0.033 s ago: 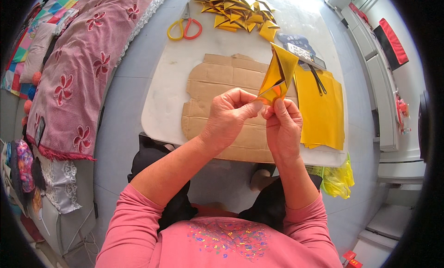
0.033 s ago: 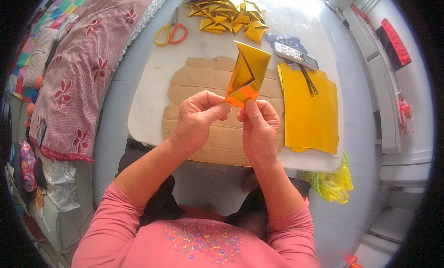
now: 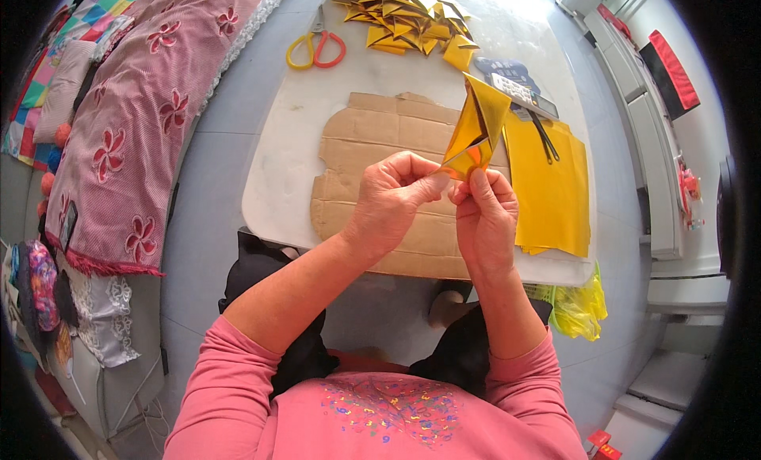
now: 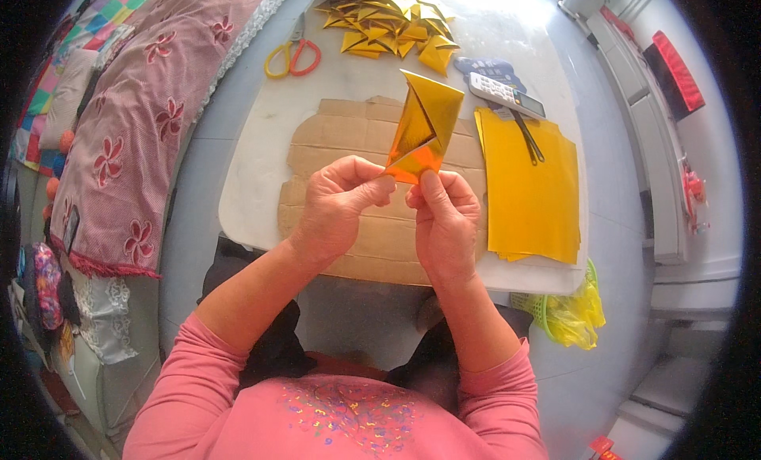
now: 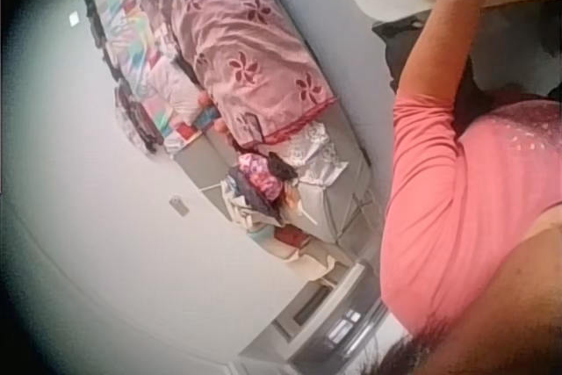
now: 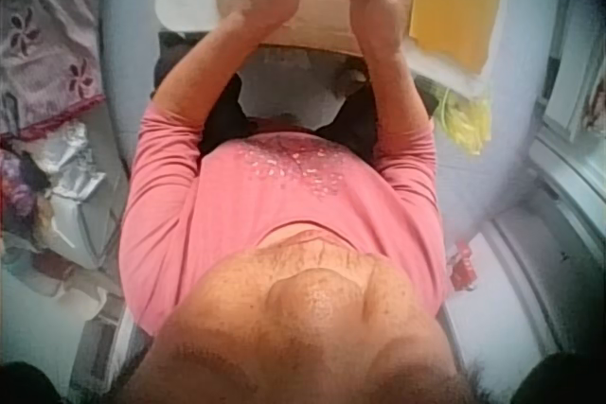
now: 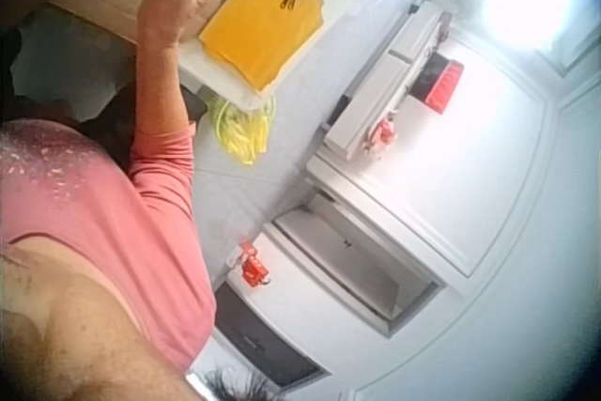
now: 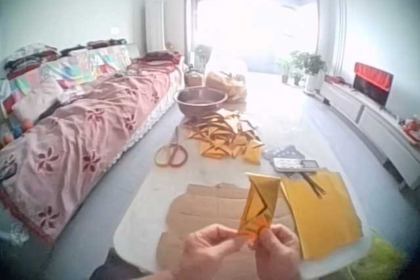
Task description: The person sits on the floor and folds a yellow sheet of paper into a small triangular packet by hand. They fold the sheet in half, then fold corners inward, crease the edges, and tuck the ends to form a finished packet, which is placed with other completed packets on the table.
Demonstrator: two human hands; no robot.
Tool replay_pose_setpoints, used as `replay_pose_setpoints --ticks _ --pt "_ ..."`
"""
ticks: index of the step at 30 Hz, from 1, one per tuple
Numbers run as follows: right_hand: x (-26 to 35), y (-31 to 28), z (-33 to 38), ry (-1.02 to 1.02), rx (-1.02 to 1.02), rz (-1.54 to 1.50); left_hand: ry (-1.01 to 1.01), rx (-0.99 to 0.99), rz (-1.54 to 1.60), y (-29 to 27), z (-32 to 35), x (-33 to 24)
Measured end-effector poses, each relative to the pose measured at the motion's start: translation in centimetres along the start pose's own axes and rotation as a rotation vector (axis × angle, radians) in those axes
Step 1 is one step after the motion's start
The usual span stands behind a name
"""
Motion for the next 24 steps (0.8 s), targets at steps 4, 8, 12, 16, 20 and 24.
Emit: replay_pose_setpoints --ticks 4,8,12,16,20,24 --pt "0.0 -0.3 -0.1 0.014 -0.012 -0.021 0.011 0.016 0.003 -0.1 -0.2 0.4" --pt "0.3 -0.4 -0.2 0.019 -0.029 0.005 -0.08 0.031 0.123 0.0 -0.3 0.6" --pt "0.3 -0.4 -0.1 0.019 -0.032 0.198 -0.153 0.111 0.08 -0.2 -0.6 1.1" --pt "0.4 0.5 0.3 0.065 -0.002 0.3 -0.157 0.087 0.002 -0.4 -0.6 1.1" --pt "-0.3 0.5 0.0 0.136 0.068 0.267 -0.148 0.052 -0.035 -0.4 -0.6 1.2" --pt "-0.4 0.0 -0.1 0.149 0.054 0.331 -0.129 0.016 -0.13 -0.3 -0.7 0.9"
Point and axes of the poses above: each hand's wrist, its own z-axis away from the middle knuckle, its own y-axis out of the palm, x = y × z, the point moved 7 cm from there along -z, towards the middle knuckle, and after that the axes turned 7 degrees about z, right-handed, at the moved point
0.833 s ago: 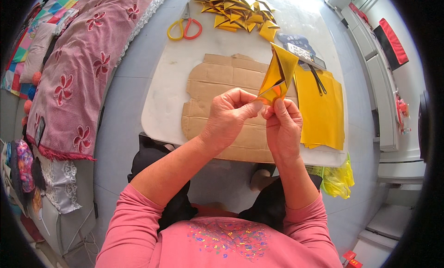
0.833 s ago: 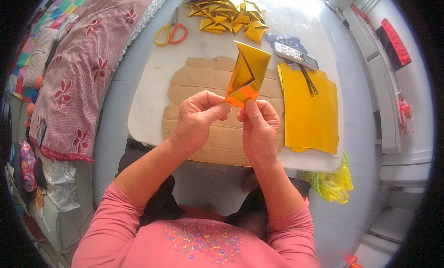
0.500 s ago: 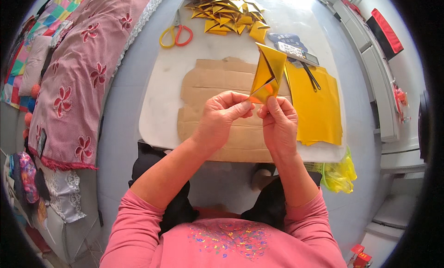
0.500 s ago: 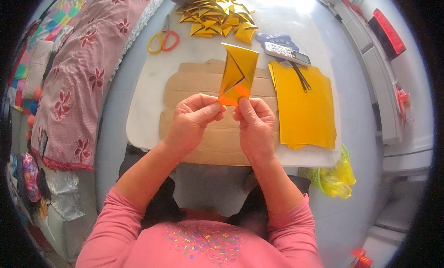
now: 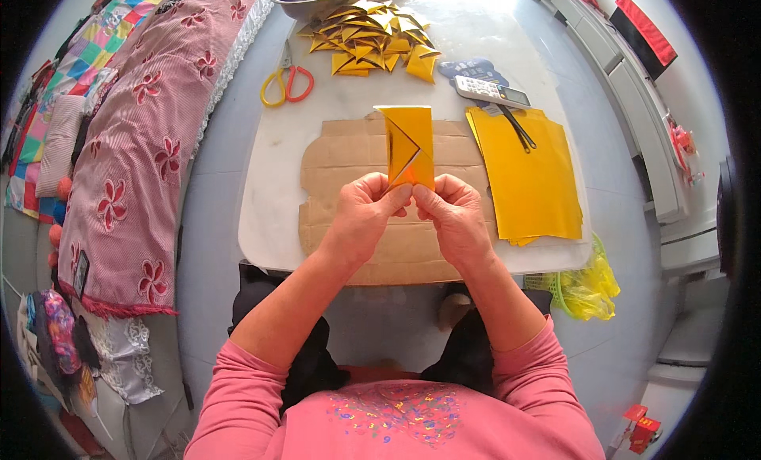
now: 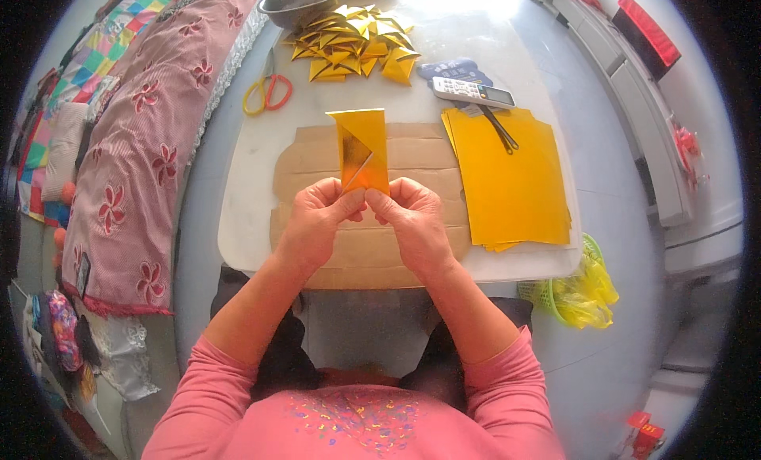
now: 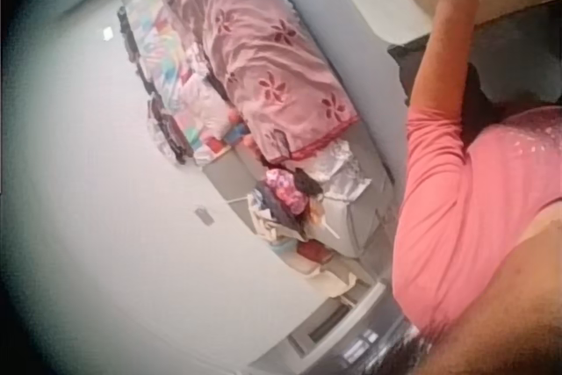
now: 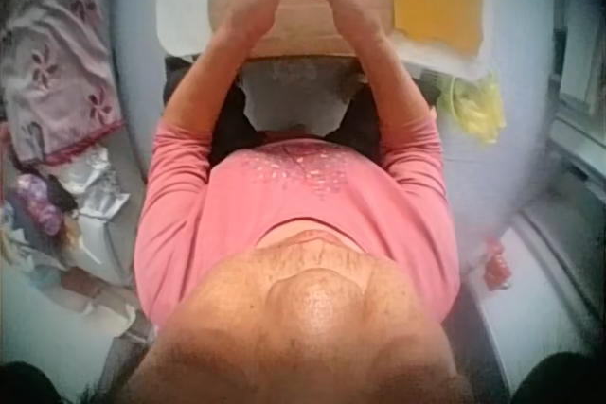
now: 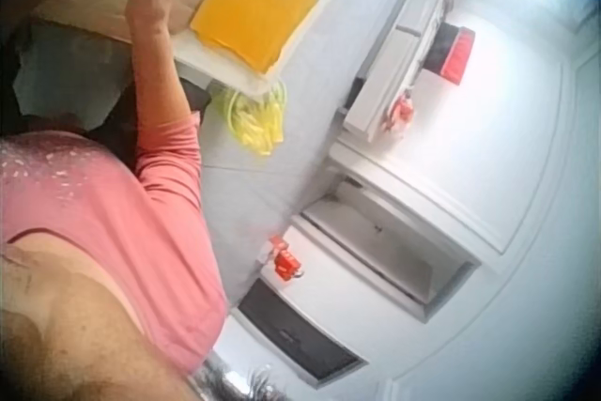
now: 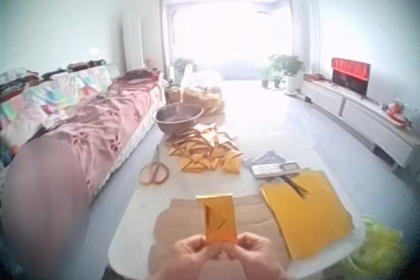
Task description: The person sits on the floor and folds a yellow sheet of paper into a small triangular packet by hand. They fold the sheet in half, then fold corners inward, crease the edges, and tuck the ends to form a finished packet, which is placed with other completed packets on the table.
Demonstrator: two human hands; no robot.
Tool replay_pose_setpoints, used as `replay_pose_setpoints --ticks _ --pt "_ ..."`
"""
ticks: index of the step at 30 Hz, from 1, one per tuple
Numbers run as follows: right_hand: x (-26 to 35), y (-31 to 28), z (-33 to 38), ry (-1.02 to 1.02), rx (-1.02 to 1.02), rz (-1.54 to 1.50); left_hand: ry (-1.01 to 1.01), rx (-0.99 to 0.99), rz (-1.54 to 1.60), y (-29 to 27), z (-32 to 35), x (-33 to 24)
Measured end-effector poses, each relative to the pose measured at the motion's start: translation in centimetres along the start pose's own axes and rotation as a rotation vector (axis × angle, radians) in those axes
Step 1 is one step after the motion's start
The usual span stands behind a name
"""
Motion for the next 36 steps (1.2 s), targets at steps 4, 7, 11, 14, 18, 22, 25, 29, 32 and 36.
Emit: replay_pose_setpoints --ticks 4,7,11,14,18,22,25,29,32,36 --pt "0.2 -0.3 0.1 -0.005 0.001 0.022 0.027 -0.025 -0.062 -0.5 -0.1 -0.3" --pt "0.3 -0.3 0.0 0.045 0.029 -0.023 0.014 -0.021 0.021 -1.2 -0.4 0.2" --pt "0.7 0.0 0.2 0.133 0.04 -0.143 0.009 0.012 0.115 -1.4 -0.6 0.1" --pt "0.9 -0.6 0.3 0.102 0.057 -0.094 -0.015 0.029 0.127 -1.1 -0.5 -0.1" --pt "1.4 -1.2 0.2 0.009 0.046 0.072 0.0 0.053 0.121 -1.1 -0.5 0.0" --pt "2.1 -0.8 0.5 -0.026 0.064 0.181 0.016 0.134 0.161 -0.7 -0.6 0.1" --pt "1.6 -0.4 0.7 -0.02 0.102 0.213 -0.011 0.129 0.264 0.1 -0.6 0.0" --pt "1.8 -0.1 0.8 -0.009 0.063 0.175 -0.049 0.154 0.292 0.3 -0.5 0.1" --pt "1.9 -0.6 0.7 -0.036 0.029 0.224 -0.054 0.135 0.28 0.5 -0.6 0.4" --pt "1.2 -0.8 0.7 -0.048 0.029 0.282 -0.09 0.137 0.363 0.9 -0.7 0.3"
Point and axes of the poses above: each hand's wrist, its own z-axis away from the middle knuckle, its own y-axis out of the palm, x = y × z, the point moved 7 cm from there along -z, towards the middle knuckle, and after that the axes turned 7 degrees about z, right-handed, at the moved point
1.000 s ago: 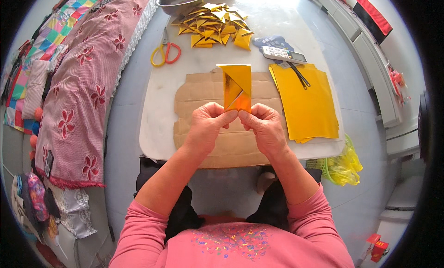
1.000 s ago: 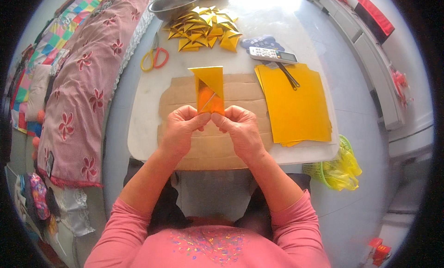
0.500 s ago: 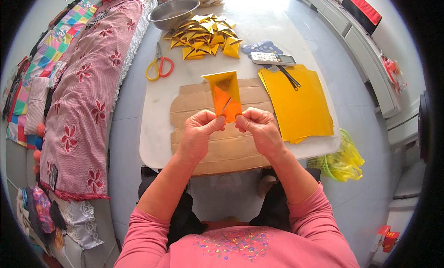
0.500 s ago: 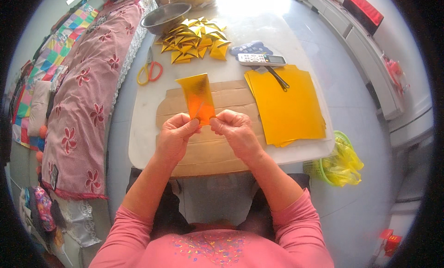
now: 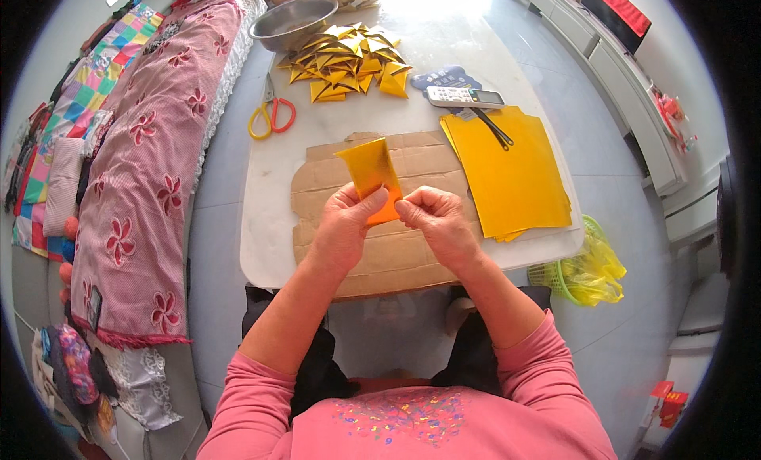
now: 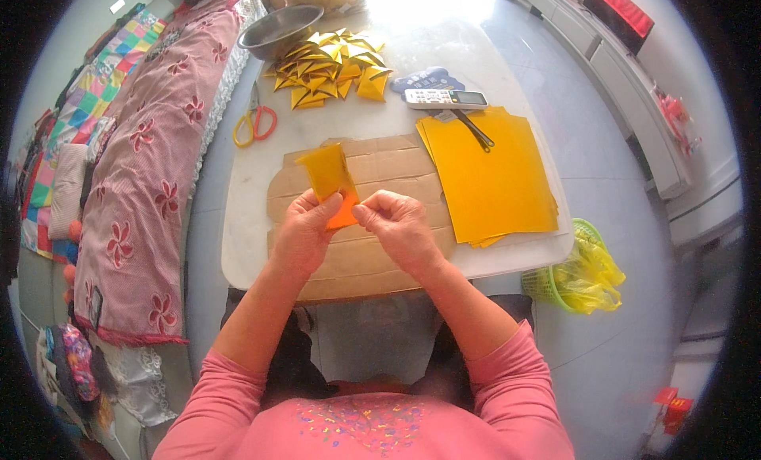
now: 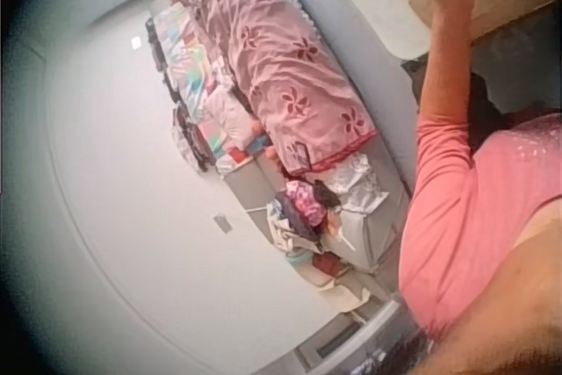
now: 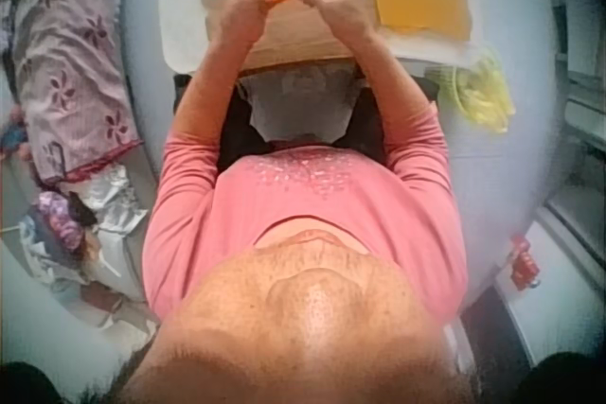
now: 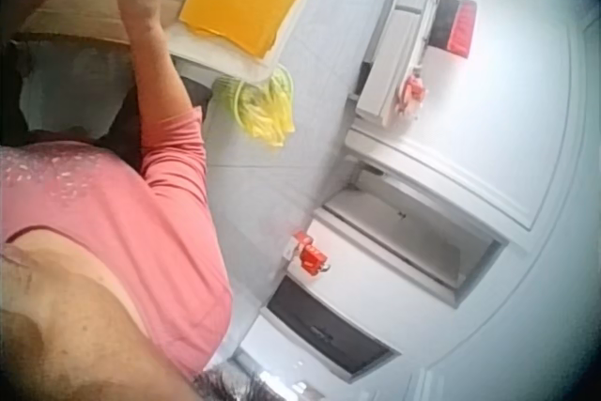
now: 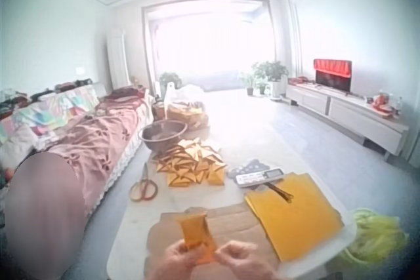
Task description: The person sits on the floor and folds a yellow sheet of paper into a small triangular packet by hand. They fold the sheet in half, then fold corners inward, crease the edges, and tuck the ends to form a finished packet, which is placed with other completed packets on the table.
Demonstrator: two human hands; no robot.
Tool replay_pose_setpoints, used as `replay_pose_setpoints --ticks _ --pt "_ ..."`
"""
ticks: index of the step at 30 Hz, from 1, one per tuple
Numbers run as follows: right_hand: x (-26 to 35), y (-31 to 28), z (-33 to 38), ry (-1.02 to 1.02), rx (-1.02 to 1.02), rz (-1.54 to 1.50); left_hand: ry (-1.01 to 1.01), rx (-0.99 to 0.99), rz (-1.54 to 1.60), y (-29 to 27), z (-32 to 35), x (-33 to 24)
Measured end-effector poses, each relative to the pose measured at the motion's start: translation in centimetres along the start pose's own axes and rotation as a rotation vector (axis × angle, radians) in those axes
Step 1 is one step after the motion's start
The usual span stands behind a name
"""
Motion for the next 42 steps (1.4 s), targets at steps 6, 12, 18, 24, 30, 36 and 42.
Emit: replay_pose_setpoints --ticks 6,12,18,24,30,36,42 --pt "-0.1 1.0 0.4 0.02 0.024 0.117 0.02 -0.06 0.092 -1.8 -0.7 0.2" --pt "0.7 0.7 0.1 0.018 0.027 0.016 0.021 -0.086 -0.041 -1.3 -0.6 -0.3" --pt "0.9 0.2 -0.4 -0.091 -0.031 0.045 -0.046 -0.006 -0.115 -0.8 -0.3 0.7" --pt "2.0 -0.4 -0.3 -0.143 -0.072 0.179 -0.09 -0.023 -0.118 -1.0 -0.1 0.5" --pt "2.4 -0.9 -1.4 -0.195 -0.047 -0.083 -0.201 0.012 -0.228 -0.9 0.1 1.3" --pt "1.4 -1.3 -1.9 -0.112 -0.056 0.156 -0.251 -0.013 -0.309 -0.5 0.4 1.8" --pt "1.9 -1.5 -2.0 -0.13 -0.094 0.282 -0.245 0.018 -0.177 0.0 0.3 2.0"
Point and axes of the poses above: each hand's wrist, its own z-axis away from the middle knuckle, its own y-axis out of the palm, x = y × z, the point moved 7 cm from there along -z, towards the middle knuckle, and after that the axes turned 7 degrees about z, right-handed, at the moved point
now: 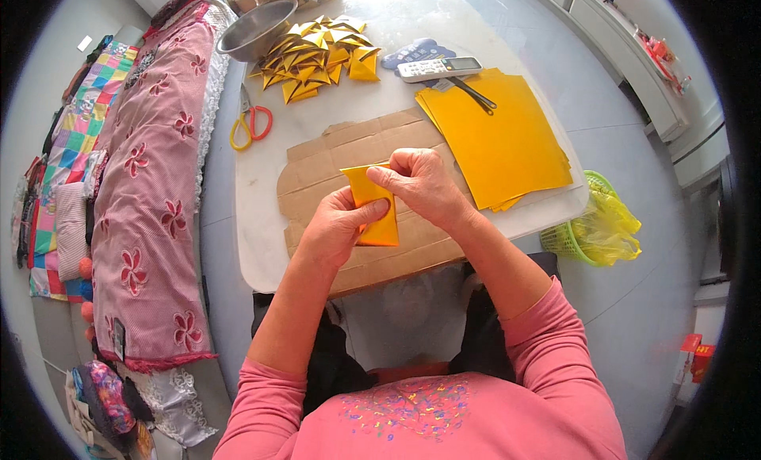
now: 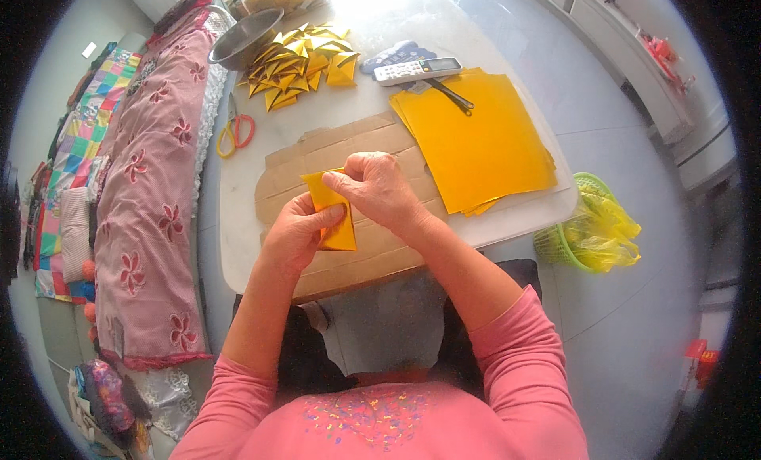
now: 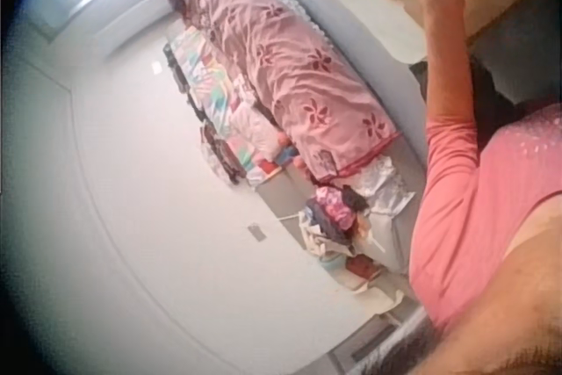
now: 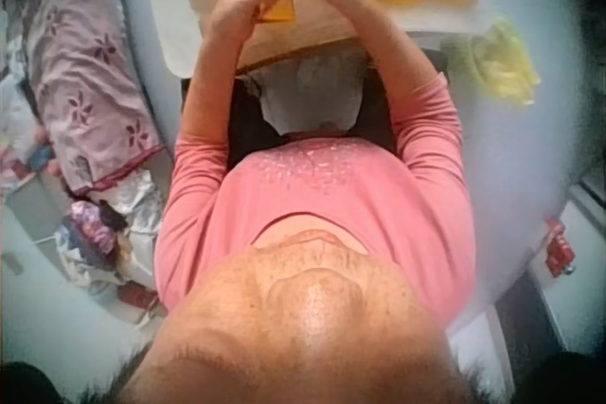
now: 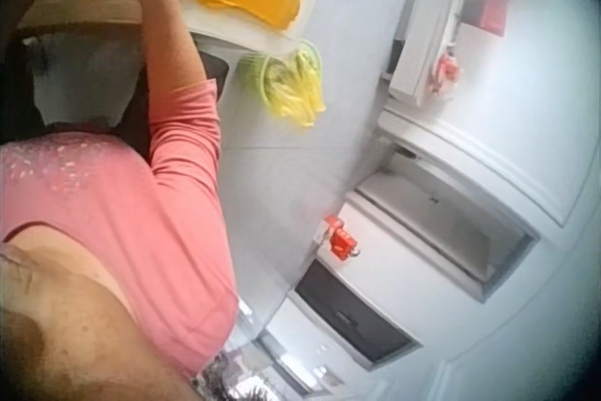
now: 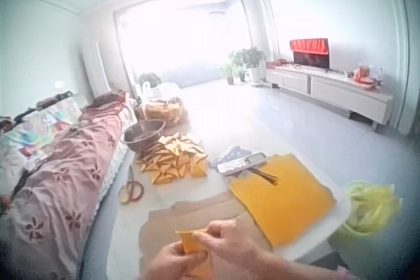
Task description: The person sits on the floor and folds a yellow sheet of paper into a small triangular packet by hand. They fold the sheet in half, then fold corners inward, crease the edges, and tuck the ends to form a finished packet, which is placed with other completed packets on the table.
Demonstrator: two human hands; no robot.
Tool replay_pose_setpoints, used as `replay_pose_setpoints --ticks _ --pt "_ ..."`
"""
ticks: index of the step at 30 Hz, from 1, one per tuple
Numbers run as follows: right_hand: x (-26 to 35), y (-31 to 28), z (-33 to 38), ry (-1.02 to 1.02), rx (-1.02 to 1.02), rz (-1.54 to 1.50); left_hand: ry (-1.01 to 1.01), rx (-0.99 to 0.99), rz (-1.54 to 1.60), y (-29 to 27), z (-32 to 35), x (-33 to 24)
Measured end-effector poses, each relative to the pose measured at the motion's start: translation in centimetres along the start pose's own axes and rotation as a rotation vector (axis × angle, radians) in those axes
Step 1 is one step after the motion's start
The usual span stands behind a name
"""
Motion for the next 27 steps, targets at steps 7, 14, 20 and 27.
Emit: replay_pose_setpoints --ticks 7,14,20,27 --pt "0.4 0.1 -0.2 0.058 0.083 -0.279 -0.094 0.057 0.119 -1.2 -0.5 0.8" --pt "-0.4 0.0 -0.3 0.127 0.165 -0.372 -0.106 0.099 0.235 -1.4 -0.8 1.2" --pt "-0.1 -0.4 -0.3 0.123 0.211 -0.343 -0.099 0.07 0.246 -1.4 -0.7 0.9" --pt "0.3 -0.2 0.1 0.12 0.239 -0.293 -0.055 0.046 0.212 -0.6 -0.3 0.1"
Point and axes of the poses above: each hand's wrist, its own z-axis away from the middle knuckle, its own y-axis out of the palm, x = y × z, the point moved 7 cm from there along -z, towards the middle knuckle, and after that the axes turned 7 degrees about z, right-handed, at the moved point
